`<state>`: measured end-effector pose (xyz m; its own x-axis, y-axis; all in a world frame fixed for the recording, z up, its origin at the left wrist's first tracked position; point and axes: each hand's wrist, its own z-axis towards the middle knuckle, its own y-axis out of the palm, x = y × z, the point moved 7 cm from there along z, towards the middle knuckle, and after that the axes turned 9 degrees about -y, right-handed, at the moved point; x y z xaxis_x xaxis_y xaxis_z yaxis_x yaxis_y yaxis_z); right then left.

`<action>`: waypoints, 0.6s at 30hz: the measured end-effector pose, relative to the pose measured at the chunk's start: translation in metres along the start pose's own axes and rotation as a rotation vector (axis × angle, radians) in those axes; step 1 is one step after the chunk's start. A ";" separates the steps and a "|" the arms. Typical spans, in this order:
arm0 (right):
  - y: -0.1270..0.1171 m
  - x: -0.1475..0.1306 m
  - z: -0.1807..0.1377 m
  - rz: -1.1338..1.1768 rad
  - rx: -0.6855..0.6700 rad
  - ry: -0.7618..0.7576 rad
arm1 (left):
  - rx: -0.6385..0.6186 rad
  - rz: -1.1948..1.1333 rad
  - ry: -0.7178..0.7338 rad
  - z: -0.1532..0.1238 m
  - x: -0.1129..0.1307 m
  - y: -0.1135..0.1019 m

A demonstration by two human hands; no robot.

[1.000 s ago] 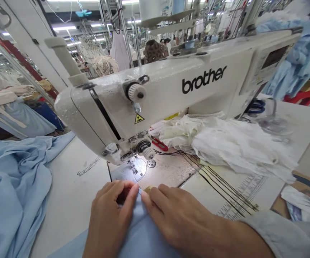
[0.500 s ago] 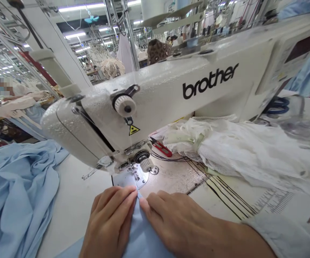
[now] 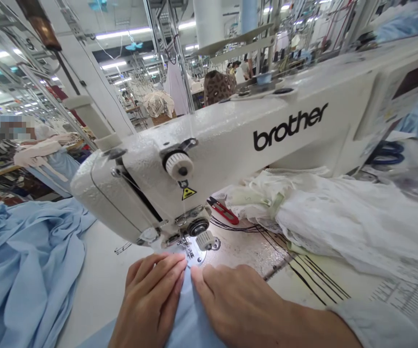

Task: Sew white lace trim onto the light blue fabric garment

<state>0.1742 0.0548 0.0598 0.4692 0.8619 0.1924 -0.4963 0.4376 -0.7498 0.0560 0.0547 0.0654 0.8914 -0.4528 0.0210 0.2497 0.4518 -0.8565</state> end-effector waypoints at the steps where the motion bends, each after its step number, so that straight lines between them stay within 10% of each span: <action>1: 0.000 0.001 0.000 -0.019 0.017 0.007 | 0.009 0.004 0.001 0.001 -0.001 0.000; 18: 0.017 0.002 0.000 0.116 -0.151 0.002 | 0.005 -0.007 -0.003 0.003 0.003 0.000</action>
<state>0.1663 0.0638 0.0477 0.4168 0.9038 0.0974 -0.4323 0.2913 -0.8534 0.0598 0.0559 0.0671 0.8907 -0.4538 0.0283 0.2578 0.4528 -0.8535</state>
